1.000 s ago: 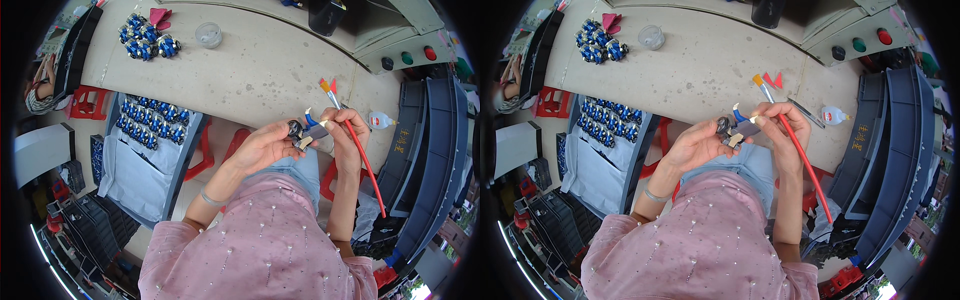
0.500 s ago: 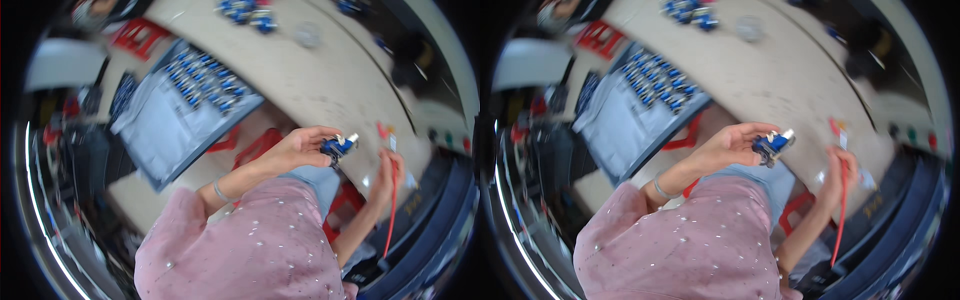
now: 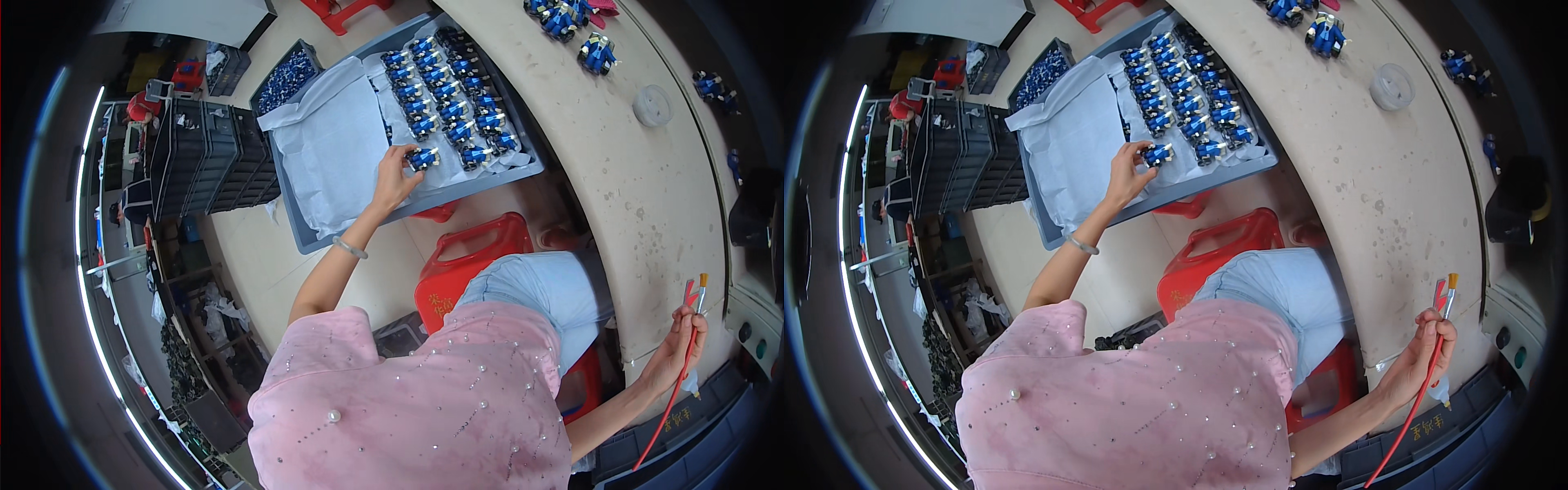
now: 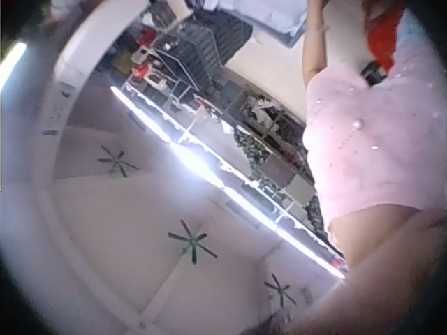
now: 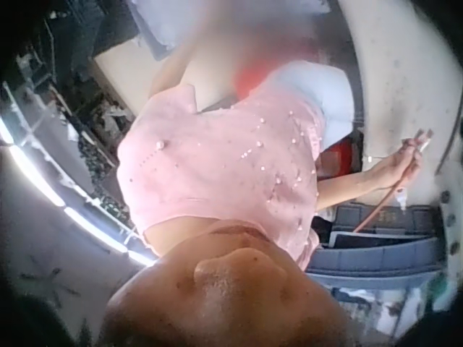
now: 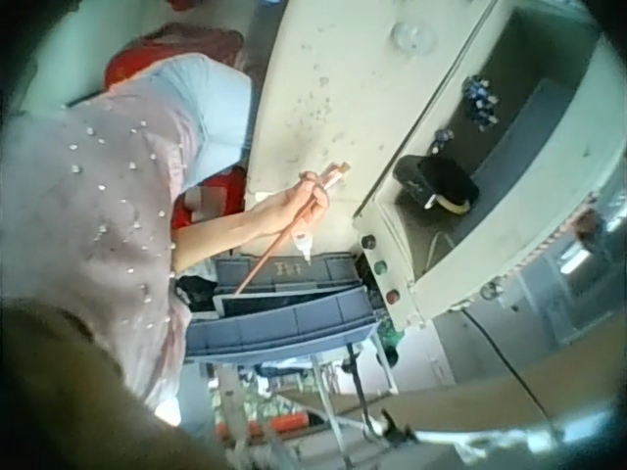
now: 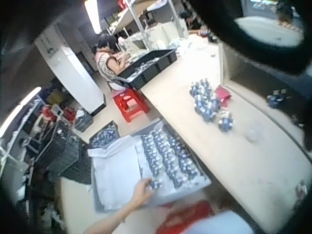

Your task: Painting and detailing small robot figurines using a thin paintbrush on an assembly line.

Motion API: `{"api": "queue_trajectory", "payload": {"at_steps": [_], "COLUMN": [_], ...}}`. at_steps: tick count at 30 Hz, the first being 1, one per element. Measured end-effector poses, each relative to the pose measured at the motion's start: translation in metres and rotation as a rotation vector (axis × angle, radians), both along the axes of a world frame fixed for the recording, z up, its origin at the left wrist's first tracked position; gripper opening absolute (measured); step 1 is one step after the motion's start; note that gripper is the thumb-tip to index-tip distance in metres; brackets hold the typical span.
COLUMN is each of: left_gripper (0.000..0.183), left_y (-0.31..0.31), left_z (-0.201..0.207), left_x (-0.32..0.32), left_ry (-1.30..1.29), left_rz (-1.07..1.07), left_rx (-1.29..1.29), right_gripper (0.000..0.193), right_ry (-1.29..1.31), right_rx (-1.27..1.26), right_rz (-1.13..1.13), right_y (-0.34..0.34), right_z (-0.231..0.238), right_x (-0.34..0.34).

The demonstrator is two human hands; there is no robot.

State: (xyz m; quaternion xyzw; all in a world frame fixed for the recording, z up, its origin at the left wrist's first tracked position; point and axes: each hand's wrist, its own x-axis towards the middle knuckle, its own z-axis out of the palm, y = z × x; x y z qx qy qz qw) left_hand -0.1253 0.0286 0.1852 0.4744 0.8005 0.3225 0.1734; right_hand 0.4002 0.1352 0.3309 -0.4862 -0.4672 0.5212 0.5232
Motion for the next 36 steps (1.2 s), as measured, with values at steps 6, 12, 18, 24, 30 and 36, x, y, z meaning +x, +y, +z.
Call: {"api": "queue_trajectory", "payload": {"at_steps": [6, 12, 18, 24, 30, 36], "left_gripper": [0.049, 0.048, 0.048, 0.051, 0.065, 0.066], "left_y": [0.023, 0.023, 0.024, 0.026, 0.025, 0.036], "left_z": [-0.027, -0.032, -0.027, -0.029, -0.025, -0.032], "left_x": [0.000, 0.003, 0.004, 0.004, 0.004, -0.018], "left_ry": [0.163, 0.249, 0.199, 0.237, 0.102, 0.090], "left_rz": [-0.005, 0.009, 0.013, 0.002, 0.073, 0.261], "left_rx": [0.056, 0.098, 0.047, 0.058, -0.011, 0.066], "right_gripper": [0.012, 0.011, 0.011, 0.011, 0.012, 0.006], "right_ry": [-0.065, -0.053, -0.054, -0.059, -0.072, -0.101], "right_rx": [0.009, 0.002, -0.012, -0.025, -0.007, -0.023], "right_rz": [-0.067, -0.076, -0.056, -0.067, -0.059, -0.160], "right_y": [-0.009, -0.013, -0.007, -0.006, -0.007, -0.013], "right_z": [0.011, 0.007, 0.008, 0.007, 0.008, 0.015], "right_x": [0.001, 0.000, -0.001, -0.006, -0.003, -0.008]}}
